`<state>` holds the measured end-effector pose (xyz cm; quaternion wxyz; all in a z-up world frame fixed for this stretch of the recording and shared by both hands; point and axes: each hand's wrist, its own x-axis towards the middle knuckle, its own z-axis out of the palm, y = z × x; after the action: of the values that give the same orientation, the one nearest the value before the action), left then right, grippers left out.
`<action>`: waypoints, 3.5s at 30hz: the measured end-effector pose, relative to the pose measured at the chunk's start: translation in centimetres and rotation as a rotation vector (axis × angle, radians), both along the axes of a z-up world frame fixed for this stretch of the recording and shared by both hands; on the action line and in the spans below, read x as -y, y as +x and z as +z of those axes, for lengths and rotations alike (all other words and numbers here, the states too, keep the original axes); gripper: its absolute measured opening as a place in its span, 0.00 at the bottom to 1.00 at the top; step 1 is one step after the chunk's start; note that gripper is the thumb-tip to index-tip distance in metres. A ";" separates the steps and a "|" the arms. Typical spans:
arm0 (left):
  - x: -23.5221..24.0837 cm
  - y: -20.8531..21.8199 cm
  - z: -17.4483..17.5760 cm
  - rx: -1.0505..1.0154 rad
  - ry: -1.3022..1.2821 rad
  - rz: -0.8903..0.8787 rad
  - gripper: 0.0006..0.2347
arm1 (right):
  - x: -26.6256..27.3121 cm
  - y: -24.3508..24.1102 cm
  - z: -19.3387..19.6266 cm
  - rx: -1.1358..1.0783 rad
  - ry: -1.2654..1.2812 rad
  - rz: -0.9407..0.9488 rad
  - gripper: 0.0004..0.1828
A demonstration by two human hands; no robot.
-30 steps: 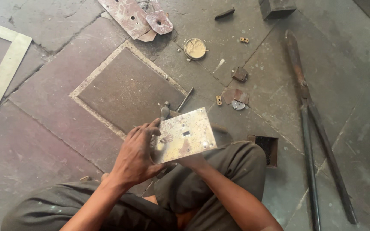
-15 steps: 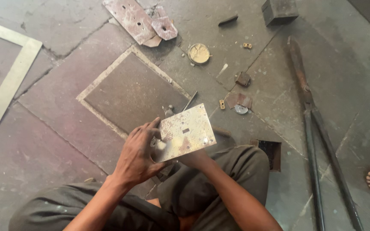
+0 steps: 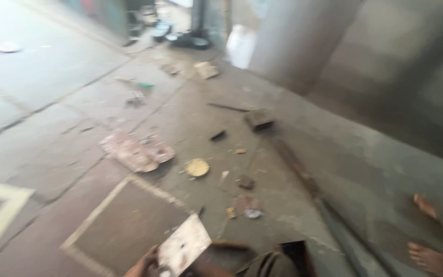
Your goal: The person works on metal components by hand, aligning pieces and using a small punch-like tool and a hammer to secure or mark parts on a rectangular metal plate while sitting on the floor.
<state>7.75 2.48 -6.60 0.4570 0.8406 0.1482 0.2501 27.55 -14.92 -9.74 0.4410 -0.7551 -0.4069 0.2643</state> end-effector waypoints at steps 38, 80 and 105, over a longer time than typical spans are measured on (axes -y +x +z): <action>-2.8 -10.4 1.8 0.027 -1.101 0.285 0.31 | 1.3 -11.1 0.4 -0.659 -0.025 -0.180 0.25; -0.3 -10.8 6.9 0.015 -0.424 0.467 0.13 | -4.2 -20.0 14.2 1.204 -0.069 0.471 0.21; -0.4 -11.0 8.2 -0.064 -0.204 0.478 0.15 | -4.7 -17.5 12.7 0.884 -0.117 0.717 0.26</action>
<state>-3.23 2.84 1.59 0.4625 0.7387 0.3814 0.3081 10.10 -10.19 2.96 0.0689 -0.6318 -0.7681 0.0784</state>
